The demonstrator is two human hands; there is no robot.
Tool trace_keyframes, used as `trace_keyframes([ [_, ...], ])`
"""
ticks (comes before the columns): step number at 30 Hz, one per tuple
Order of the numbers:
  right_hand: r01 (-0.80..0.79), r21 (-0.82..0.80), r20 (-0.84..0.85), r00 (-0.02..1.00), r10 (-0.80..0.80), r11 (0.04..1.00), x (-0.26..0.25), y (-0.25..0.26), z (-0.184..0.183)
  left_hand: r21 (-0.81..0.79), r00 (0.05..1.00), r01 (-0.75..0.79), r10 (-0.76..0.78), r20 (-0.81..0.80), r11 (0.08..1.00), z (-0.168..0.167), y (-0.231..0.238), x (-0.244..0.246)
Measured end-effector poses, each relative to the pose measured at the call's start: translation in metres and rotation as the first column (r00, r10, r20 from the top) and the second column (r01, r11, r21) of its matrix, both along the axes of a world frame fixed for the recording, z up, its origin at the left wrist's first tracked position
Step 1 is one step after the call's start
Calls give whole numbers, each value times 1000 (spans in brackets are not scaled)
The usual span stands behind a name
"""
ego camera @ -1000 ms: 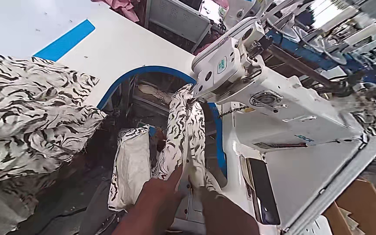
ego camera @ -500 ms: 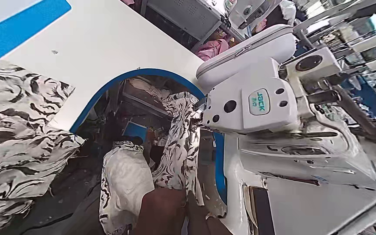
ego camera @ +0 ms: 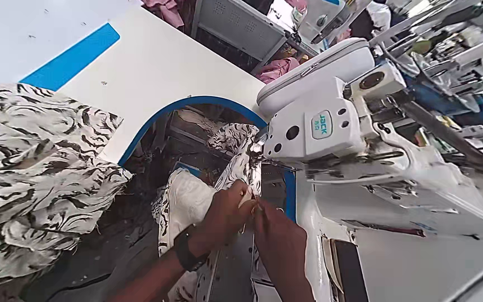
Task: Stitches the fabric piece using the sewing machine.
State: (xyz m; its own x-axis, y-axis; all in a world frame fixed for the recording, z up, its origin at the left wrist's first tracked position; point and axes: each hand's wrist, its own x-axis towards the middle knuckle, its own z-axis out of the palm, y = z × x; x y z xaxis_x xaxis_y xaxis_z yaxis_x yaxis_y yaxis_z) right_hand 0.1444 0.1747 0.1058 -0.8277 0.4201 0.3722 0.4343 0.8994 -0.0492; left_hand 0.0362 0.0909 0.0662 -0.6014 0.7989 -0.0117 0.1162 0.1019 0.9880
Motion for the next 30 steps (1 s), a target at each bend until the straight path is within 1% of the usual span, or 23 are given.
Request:
trace_keyframes([
  [1,10,-80,67,998,-4,997,18,0,2,-53,994,96,-94,52,994,2,-12,-8],
  [2,20,-175,131,991,3,984,36,2,1,-75,988,145,-140,66,987,0,-25,-13],
  [4,44,-357,198,980,30,933,69,8,-7,-66,992,126,-126,3,990,-17,-49,-10],
  [5,27,-404,196,979,57,915,77,11,-7,-47,994,62,-66,-82,997,-22,-57,-4],
  [6,-18,-391,190,977,100,920,79,9,2,5,975,-17,17,-219,1000,-24,-60,5],
  [7,-88,-339,195,968,161,937,74,1,18,74,931,-63,86,-355,995,-23,-59,13],
  [8,-162,-278,206,953,224,947,64,-11,33,132,888,-66,119,-444,989,-21,-56,20],
  [9,-233,-200,219,936,276,952,53,-24,40,181,858,-48,133,-496,982,-21,-52,27],
  [10,-295,-109,228,922,313,949,43,-32,37,224,852,-27,140,-504,974,-24,-47,32],
  [11,-335,-35,239,912,334,941,34,-34,31,262,877,8,119,-466,965,-28,-44,32],
  [12,-352,-5,250,906,342,936,27,-33,27,306,925,55,67,-375,951,-32,-42,26],
  [14,-341,-7,279,902,329,940,16,-24,24,386,987,117,-65,-146,915,-41,-33,13],
  [16,-304,-34,279,912,302,952,10,-16,22,397,990,122,-139,12,909,-42,-23,6],
  [18,-257,-70,278,923,266,964,10,-9,24,342,997,48,-66,42,938,-34,-20,7],
  [20,-146,-196,342,917,207,970,25,-8,37,230,996,-90,83,40,969,-27,-29,13],
  [21,-88,-250,398,898,185,964,37,-6,44,176,990,-132,122,68,975,-28,-35,14],
  [22,-16,-308,473,865,168,951,50,-3,48,120,986,-122,107,124,985,-30,-42,11],
  [24,139,-388,609,780,140,911,67,9,36,11,976,28,-29,214,1000,-40,-53,-18],
  [25,189,-421,635,760,140,887,72,19,22,-51,980,113,-103,167,992,-49,-52,-43],
  [26,204,-459,631,760,156,865,78,27,5,-133,985,168,-160,69,977,-55,-49,-69],
  [27,179,-487,604,776,181,855,82,33,-9,-183,980,187,-197,-41,965,-54,-45,-91],
  [28,123,-501,553,807,208,856,82,36,-16,-168,964,188,-215,-159,968,-42,-43,-107],
  [30,-17,-509,402,879,255,860,77,30,-17,-48,885,232,-231,-403,972,5,-45,-110],
])
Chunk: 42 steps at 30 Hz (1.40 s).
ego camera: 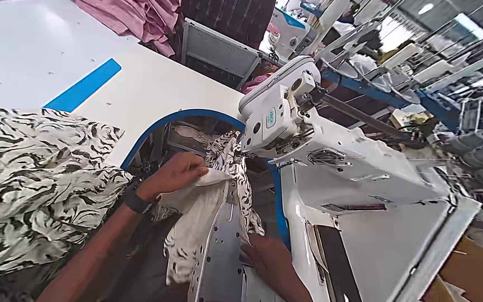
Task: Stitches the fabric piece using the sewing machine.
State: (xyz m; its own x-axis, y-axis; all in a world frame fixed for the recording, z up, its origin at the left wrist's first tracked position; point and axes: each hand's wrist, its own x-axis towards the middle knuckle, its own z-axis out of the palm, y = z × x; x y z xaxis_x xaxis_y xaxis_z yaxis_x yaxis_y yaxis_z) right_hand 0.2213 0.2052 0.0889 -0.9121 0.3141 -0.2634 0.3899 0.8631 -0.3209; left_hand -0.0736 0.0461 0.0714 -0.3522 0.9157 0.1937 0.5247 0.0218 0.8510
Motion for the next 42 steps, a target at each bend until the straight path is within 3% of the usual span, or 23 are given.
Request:
trace_keyframes([
  [1,-6,-20,-44,999,6,1000,2,-8,-3,50,994,76,-72,-79,996,19,-4,12],
  [3,31,-71,39,999,-28,997,0,-15,-3,-63,964,248,-253,-86,967,37,-9,36],
  [5,46,-69,173,984,-33,997,-6,-11,3,-212,954,299,-298,37,930,5,-7,35],
  [7,39,-74,247,969,-19,996,-9,-9,6,-254,995,66,-43,93,965,-35,-14,18],
  [8,41,-90,276,961,-14,995,-9,-10,6,-226,993,-108,117,27,968,-40,-18,17],
  [10,33,-113,272,962,-1,993,-14,-8,6,-26,904,-350,330,-272,936,-5,-21,34],
  [11,23,-118,251,968,7,993,-11,-9,6,76,811,-385,376,-448,920,14,-22,55],
  [12,9,-103,210,978,13,995,-4,-9,9,81,744,-376,353,-568,923,30,-22,83],
  [13,-9,-64,106,994,16,998,5,-11,15,-16,738,-360,274,-617,933,43,-24,114],
  [15,-83,144,-226,967,115,986,24,-16,32,-166,796,-355,204,-570,920,43,-23,161],
  [16,-115,217,-272,947,173,969,33,-21,48,-158,839,-356,241,-488,921,32,-24,175],
  [20,-203,104,149,971,186,974,32,-40,99,106,904,-373,387,-182,922,-6,-34,188],
  [22,-290,208,45,957,287,934,23,-63,101,104,924,-341,353,-146,934,-12,-29,190],
  [25,-411,169,-80,900,428,896,-4,-101,70,55,921,-316,320,-222,947,-18,-25,184],
  [29,-312,212,50,950,308,926,-18,-97,70,153,948,-266,287,-138,952,-27,-11,153],
  [33,-261,362,100,965,241,895,-29,-97,74,56,971,-207,213,-110,977,-12,-13,148],
  [35,-241,407,130,970,206,881,-35,-96,71,89,976,-191,199,-91,977,-18,-11,149],
  [37,-223,463,124,975,187,858,-39,-94,67,96,987,-144,150,-60,985,-21,-9,146],
  [42,-135,581,40,990,137,802,-45,-92,65,-63,995,68,-64,72,996,-4,-8,128],
])
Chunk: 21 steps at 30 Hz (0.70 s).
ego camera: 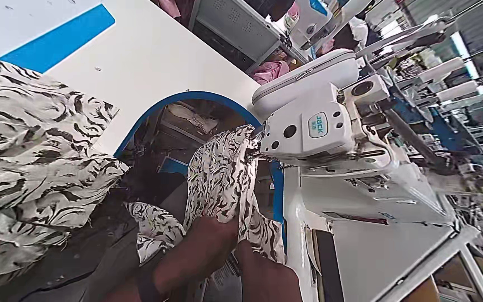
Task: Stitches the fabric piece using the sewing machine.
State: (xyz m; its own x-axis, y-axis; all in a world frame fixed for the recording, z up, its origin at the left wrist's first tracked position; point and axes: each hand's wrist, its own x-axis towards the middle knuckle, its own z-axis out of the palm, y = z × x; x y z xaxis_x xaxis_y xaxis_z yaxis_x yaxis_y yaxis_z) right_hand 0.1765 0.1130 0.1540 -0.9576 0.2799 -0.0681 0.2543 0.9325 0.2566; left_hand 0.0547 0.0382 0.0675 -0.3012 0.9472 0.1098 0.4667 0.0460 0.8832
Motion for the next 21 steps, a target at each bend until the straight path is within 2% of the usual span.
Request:
trace_keyframes([
  [7,10,-70,32,999,-8,997,-2,-5,12,-155,990,141,-138,33,978,15,1,-18],
  [11,-58,-74,7,998,59,996,-2,-1,9,-109,984,119,-102,149,987,9,-5,-15],
  [16,-16,-71,0,1000,16,997,-9,7,4,139,927,64,-111,359,988,-11,5,-18],
  [21,-118,-6,-215,970,114,993,-22,32,-20,170,859,29,-111,499,985,-25,28,-29],
])
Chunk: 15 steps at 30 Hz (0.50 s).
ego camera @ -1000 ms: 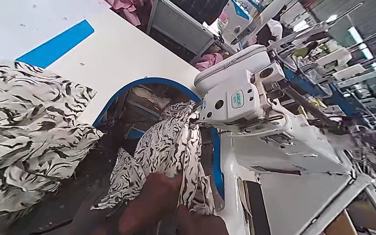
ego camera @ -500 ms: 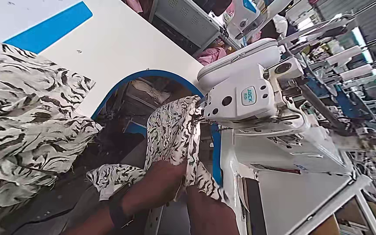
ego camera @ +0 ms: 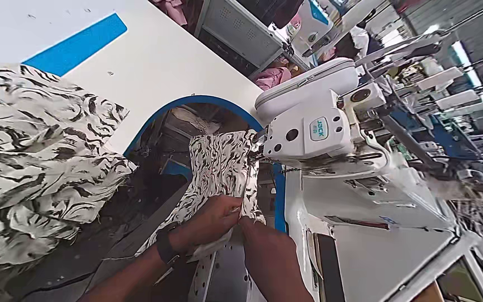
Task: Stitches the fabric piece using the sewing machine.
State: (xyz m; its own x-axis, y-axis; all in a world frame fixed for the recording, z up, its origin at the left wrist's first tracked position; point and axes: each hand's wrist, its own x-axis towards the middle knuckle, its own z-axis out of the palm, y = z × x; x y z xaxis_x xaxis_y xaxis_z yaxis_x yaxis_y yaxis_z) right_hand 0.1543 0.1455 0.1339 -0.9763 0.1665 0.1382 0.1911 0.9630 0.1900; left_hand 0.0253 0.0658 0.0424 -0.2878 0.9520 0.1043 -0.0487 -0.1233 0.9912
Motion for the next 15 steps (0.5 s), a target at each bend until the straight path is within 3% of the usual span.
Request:
trace_keyframes([
  [3,-10,-192,-122,992,-14,981,12,29,9,-134,988,-151,144,-63,979,17,-5,6],
  [5,46,-310,-211,970,-116,950,27,56,23,-247,945,-235,162,-284,940,41,1,8],
  [8,81,-307,-326,927,-184,948,38,75,26,-423,828,-108,-154,-539,900,72,45,12],
  [10,91,-224,-369,914,-170,970,40,73,25,-473,751,-67,-268,-604,879,86,60,18],
  [11,91,-200,-374,913,-162,975,44,71,20,-479,761,-57,-273,-589,876,88,56,23],
  [13,75,-207,-361,921,-148,975,57,66,1,-493,825,-136,-177,-537,860,82,34,35],
  [15,34,-240,-354,927,-120,970,65,55,-21,-487,864,-302,19,-504,820,72,9,37],
])
